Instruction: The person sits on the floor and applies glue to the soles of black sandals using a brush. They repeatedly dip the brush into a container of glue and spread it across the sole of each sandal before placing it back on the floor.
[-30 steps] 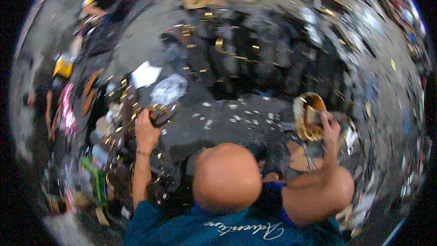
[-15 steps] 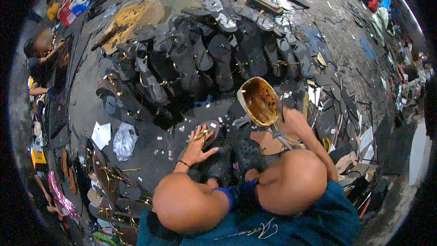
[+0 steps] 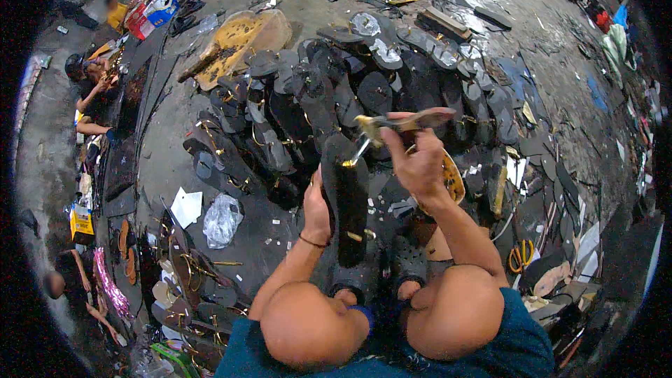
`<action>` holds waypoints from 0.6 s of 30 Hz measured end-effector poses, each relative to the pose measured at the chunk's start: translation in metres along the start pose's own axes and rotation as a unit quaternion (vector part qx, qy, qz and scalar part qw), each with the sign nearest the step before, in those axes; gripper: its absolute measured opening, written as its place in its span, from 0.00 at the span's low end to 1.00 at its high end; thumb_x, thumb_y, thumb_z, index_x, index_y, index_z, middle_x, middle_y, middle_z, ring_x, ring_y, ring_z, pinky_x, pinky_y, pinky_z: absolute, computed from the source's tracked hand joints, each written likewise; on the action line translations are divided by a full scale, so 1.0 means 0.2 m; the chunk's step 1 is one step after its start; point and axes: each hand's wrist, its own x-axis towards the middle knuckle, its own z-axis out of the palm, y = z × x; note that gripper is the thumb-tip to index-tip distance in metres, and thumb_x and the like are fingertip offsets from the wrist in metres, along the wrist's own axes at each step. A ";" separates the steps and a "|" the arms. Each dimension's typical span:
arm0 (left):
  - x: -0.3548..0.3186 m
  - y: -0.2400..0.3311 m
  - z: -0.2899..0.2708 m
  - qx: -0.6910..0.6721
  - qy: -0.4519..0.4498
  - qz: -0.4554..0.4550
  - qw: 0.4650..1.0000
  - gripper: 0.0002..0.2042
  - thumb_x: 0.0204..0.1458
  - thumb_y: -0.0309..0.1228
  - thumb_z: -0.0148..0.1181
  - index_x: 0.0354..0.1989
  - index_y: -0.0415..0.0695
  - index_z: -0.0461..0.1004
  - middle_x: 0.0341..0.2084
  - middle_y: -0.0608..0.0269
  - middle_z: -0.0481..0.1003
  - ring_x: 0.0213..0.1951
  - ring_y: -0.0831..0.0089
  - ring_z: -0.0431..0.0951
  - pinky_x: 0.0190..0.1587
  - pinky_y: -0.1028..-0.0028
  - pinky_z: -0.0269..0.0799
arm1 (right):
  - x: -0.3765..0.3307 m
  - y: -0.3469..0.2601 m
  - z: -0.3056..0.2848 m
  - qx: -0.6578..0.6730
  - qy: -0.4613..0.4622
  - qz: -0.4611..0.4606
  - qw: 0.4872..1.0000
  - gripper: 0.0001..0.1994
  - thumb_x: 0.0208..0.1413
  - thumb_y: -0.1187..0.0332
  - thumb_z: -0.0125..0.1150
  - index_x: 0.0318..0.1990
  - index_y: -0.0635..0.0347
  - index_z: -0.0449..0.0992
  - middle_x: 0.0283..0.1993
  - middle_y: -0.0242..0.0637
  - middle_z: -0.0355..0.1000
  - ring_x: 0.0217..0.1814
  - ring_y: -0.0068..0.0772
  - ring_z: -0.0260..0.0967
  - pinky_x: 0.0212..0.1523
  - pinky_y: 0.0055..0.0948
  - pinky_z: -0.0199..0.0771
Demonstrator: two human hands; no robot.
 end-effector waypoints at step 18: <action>0.07 -0.04 0.00 0.108 0.090 0.165 0.976 0.18 0.64 0.42 0.50 0.47 0.38 0.74 0.38 0.65 0.78 0.38 0.74 0.78 0.43 0.72 0.75 | -0.13 0.05 0.13 0.142 0.020 0.087 0.986 0.11 0.55 0.68 0.66 0.43 0.60 0.76 0.39 0.36 0.76 0.42 0.29 0.73 0.45 0.28 0.71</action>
